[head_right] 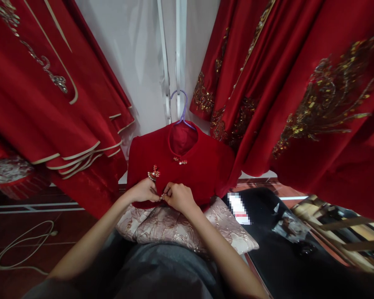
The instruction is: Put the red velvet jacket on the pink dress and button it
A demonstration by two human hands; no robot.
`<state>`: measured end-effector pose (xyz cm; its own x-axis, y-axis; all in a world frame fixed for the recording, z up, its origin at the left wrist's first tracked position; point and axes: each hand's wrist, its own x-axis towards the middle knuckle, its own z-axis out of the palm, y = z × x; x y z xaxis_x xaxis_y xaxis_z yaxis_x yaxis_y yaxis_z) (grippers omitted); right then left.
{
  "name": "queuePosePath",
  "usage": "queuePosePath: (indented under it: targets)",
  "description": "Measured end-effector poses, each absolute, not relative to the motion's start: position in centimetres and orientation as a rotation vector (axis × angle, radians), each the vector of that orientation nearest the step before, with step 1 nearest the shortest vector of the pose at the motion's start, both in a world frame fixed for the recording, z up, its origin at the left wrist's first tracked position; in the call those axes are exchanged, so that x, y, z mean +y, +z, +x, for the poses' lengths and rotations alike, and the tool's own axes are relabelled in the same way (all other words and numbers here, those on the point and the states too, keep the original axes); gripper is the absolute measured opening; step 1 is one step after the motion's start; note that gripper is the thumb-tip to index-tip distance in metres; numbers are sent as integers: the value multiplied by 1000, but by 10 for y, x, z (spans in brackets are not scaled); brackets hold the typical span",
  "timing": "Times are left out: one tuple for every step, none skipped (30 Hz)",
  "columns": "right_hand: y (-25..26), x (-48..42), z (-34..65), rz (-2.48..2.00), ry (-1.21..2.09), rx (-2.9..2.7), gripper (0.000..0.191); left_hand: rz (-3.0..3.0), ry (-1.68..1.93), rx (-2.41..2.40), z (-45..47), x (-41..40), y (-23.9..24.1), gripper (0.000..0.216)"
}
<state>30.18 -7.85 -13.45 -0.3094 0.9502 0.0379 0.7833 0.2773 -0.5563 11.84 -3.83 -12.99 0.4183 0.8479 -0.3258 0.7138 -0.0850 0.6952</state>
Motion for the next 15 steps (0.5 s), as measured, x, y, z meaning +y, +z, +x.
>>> queuePosePath:
  targets:
    - [-135,-79,301,-1574,617,-2198,11,1801,206,1311,117,-37,-130,7]
    - [-135,-80,300,-1578,601,-2210,11,1763,206,1274,115,-36,-131,8]
    - [-135,-81,298,-1583,581,-2224,11,1723,204,1236,113,-34,-133,10]
    - [-136,-81,297,-1594,553,-2236,12,1683,204,1198,111,-33,-134,13]
    - [-136,-81,297,-1609,520,-2245,13,1643,204,1165,110,-32,-136,16]
    - [-136,-82,297,-1626,491,-2250,14,1605,211,1141,109,-30,-137,20]
    - [-135,-81,298,-1638,477,-2255,14,1568,223,1129,108,-29,-138,23]
    - [-134,-81,300,-1649,482,-2263,15,1535,238,1128,107,-28,-138,25]
    - [-133,-81,303,-1658,501,-2273,16,1511,252,1144,107,-27,-136,26]
    - [-130,-80,307,-1669,527,-2285,18,1499,261,1178,106,-27,-133,27]
    - [-127,-79,312,-1684,554,-2293,21,1504,262,1225,105,-27,-129,27]
    - [-123,-79,318,-1698,584,-2293,25,1527,252,1283,103,-28,-125,27]
    - [-119,-79,324,-1700,616,-2285,29,1568,228,1340,102,-29,-119,26]
    - [-114,-80,331,-1683,653,-2268,31,1624,194,1382,100,-31,-114,26]
    - [-110,-80,337,-1643,699,-2247,32,1686,154,1407,98,-33,-109,24]
